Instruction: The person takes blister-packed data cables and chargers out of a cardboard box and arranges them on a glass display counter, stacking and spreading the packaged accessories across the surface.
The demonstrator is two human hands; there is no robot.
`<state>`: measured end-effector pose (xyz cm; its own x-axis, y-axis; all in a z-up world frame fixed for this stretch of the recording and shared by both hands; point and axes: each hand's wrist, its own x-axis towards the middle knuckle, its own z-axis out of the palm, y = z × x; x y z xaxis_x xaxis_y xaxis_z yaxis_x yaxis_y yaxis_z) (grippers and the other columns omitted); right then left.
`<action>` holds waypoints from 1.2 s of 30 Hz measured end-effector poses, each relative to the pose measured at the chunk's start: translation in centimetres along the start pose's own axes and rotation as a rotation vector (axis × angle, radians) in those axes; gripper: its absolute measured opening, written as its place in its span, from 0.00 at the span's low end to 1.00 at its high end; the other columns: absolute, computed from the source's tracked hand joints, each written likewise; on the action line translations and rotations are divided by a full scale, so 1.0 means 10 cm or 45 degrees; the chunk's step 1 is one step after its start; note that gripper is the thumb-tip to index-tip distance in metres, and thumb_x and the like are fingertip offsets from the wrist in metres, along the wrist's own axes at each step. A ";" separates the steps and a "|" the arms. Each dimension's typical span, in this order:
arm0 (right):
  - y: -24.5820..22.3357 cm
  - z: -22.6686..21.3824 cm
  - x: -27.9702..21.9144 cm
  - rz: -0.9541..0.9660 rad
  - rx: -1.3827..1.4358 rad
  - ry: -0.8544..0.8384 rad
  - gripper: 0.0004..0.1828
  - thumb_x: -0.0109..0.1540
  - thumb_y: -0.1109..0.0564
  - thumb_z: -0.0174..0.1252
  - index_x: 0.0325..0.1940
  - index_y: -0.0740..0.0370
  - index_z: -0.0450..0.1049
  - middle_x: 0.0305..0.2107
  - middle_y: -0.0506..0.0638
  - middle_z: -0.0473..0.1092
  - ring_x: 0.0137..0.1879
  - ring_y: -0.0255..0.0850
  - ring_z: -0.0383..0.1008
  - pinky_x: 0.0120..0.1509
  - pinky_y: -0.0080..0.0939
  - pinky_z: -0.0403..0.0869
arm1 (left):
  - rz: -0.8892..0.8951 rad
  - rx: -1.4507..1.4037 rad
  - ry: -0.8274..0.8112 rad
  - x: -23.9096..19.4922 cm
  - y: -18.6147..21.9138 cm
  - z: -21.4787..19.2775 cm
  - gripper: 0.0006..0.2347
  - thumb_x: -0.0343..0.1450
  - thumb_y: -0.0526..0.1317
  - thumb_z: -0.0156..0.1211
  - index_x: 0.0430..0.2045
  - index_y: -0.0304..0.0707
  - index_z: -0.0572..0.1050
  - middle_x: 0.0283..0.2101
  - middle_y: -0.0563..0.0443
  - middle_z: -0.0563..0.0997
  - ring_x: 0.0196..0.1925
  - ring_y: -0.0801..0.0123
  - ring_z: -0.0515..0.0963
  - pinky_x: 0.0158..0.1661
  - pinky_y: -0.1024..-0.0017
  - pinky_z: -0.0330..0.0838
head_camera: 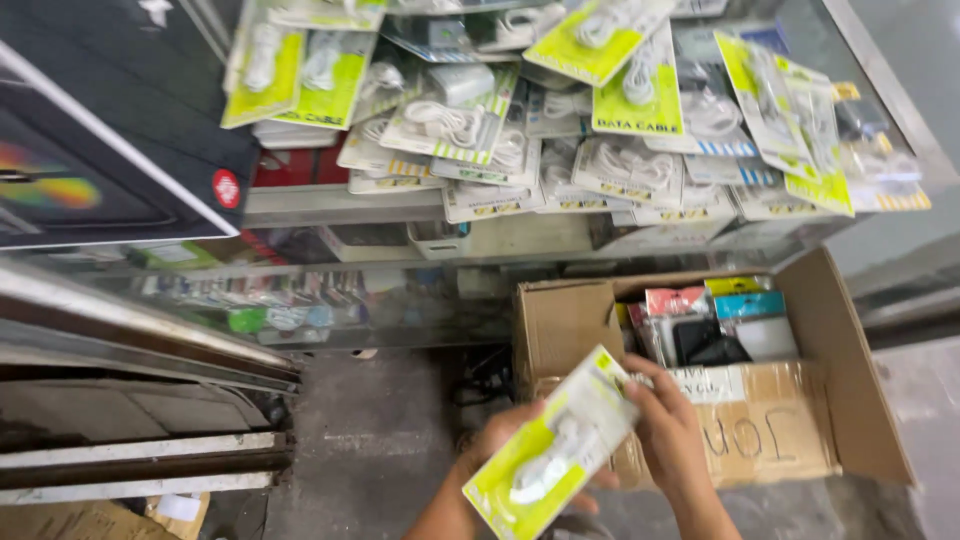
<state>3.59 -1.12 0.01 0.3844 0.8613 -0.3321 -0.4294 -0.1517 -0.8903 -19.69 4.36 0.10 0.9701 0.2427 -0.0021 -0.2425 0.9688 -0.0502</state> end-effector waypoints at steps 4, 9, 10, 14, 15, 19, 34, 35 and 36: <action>0.51 -0.52 0.13 0.104 -0.048 -0.068 0.11 0.66 0.60 0.58 0.50 0.70 0.77 0.37 0.49 0.76 0.44 0.37 0.74 0.48 0.38 0.71 | -0.182 -0.051 0.144 0.04 -0.25 -1.39 0.30 0.85 0.57 0.46 0.69 0.22 0.60 0.64 0.22 0.72 0.65 0.26 0.73 0.65 0.46 0.71; 0.62 -0.77 0.19 0.192 0.079 -0.169 0.07 0.66 0.59 0.57 0.42 0.66 0.76 0.35 0.51 0.76 0.42 0.36 0.75 0.47 0.38 0.72 | 0.012 -0.509 0.193 -0.09 -0.35 -0.98 0.35 0.83 0.60 0.39 0.77 0.22 0.58 0.69 0.20 0.69 0.64 0.27 0.73 0.64 0.41 0.70; 0.58 -0.78 0.21 0.190 0.078 -0.179 0.07 0.66 0.59 0.57 0.42 0.66 0.76 0.35 0.51 0.76 0.42 0.36 0.75 0.47 0.38 0.72 | 0.020 -0.504 0.189 -0.14 -0.39 -0.55 0.35 0.83 0.60 0.39 0.77 0.22 0.58 0.69 0.20 0.69 0.64 0.27 0.73 0.64 0.41 0.70; 0.21 -0.52 0.05 0.190 0.221 -0.102 0.06 0.67 0.59 0.53 0.45 0.62 0.73 0.39 0.49 0.76 0.44 0.37 0.76 0.51 0.41 0.74 | 0.307 0.135 0.019 -0.30 -0.45 0.34 0.43 0.66 0.75 0.41 0.72 0.47 0.60 0.69 0.33 0.68 0.63 0.34 0.75 0.57 0.43 0.71; 0.06 -0.40 -0.04 0.211 0.255 -0.047 0.08 0.66 0.59 0.51 0.47 0.61 0.73 0.41 0.48 0.76 0.46 0.37 0.77 0.53 0.42 0.74 | 0.451 0.254 0.013 -0.31 -0.44 0.34 0.44 0.65 0.77 0.39 0.73 0.50 0.57 0.71 0.34 0.65 0.66 0.39 0.73 0.59 0.42 0.70; 0.16 -0.37 -0.10 0.174 0.361 -0.155 0.09 0.65 0.61 0.52 0.50 0.61 0.70 0.41 0.52 0.77 0.46 0.43 0.78 0.52 0.47 0.76 | 0.572 0.294 -0.002 -0.23 -0.34 -0.06 0.43 0.68 0.75 0.39 0.74 0.48 0.53 0.73 0.37 0.63 0.69 0.41 0.67 0.61 0.42 0.65; 0.86 0.80 0.06 0.269 0.405 -0.476 0.08 0.66 0.61 0.58 0.48 0.62 0.69 0.32 0.51 0.75 0.34 0.38 0.76 0.35 0.39 0.75 | 0.848 0.441 0.135 -0.55 0.74 -0.08 0.37 0.63 0.26 0.58 0.70 0.43 0.52 0.69 0.36 0.65 0.72 0.48 0.64 0.69 0.47 0.56; 0.85 0.97 0.11 0.301 0.326 -0.458 0.08 0.64 0.61 0.58 0.47 0.61 0.70 0.31 0.50 0.75 0.33 0.38 0.76 0.33 0.39 0.74 | 0.855 0.481 0.136 -0.63 0.88 -0.11 0.38 0.62 0.26 0.57 0.70 0.42 0.51 0.68 0.34 0.66 0.72 0.46 0.65 0.69 0.46 0.57; 0.85 1.14 0.17 0.332 0.246 -0.439 0.09 0.62 0.61 0.57 0.46 0.61 0.70 0.30 0.49 0.75 0.31 0.39 0.76 0.32 0.39 0.74 | 0.863 0.521 0.138 -0.71 1.02 -0.14 0.39 0.60 0.26 0.56 0.70 0.40 0.51 0.67 0.31 0.67 0.72 0.44 0.65 0.70 0.46 0.59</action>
<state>-8.72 4.53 -4.58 -0.0360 0.9223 -0.3847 -0.6324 -0.3191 -0.7059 -29.05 12.46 -1.76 0.6005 0.7996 0.0013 -0.7441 0.5582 0.3671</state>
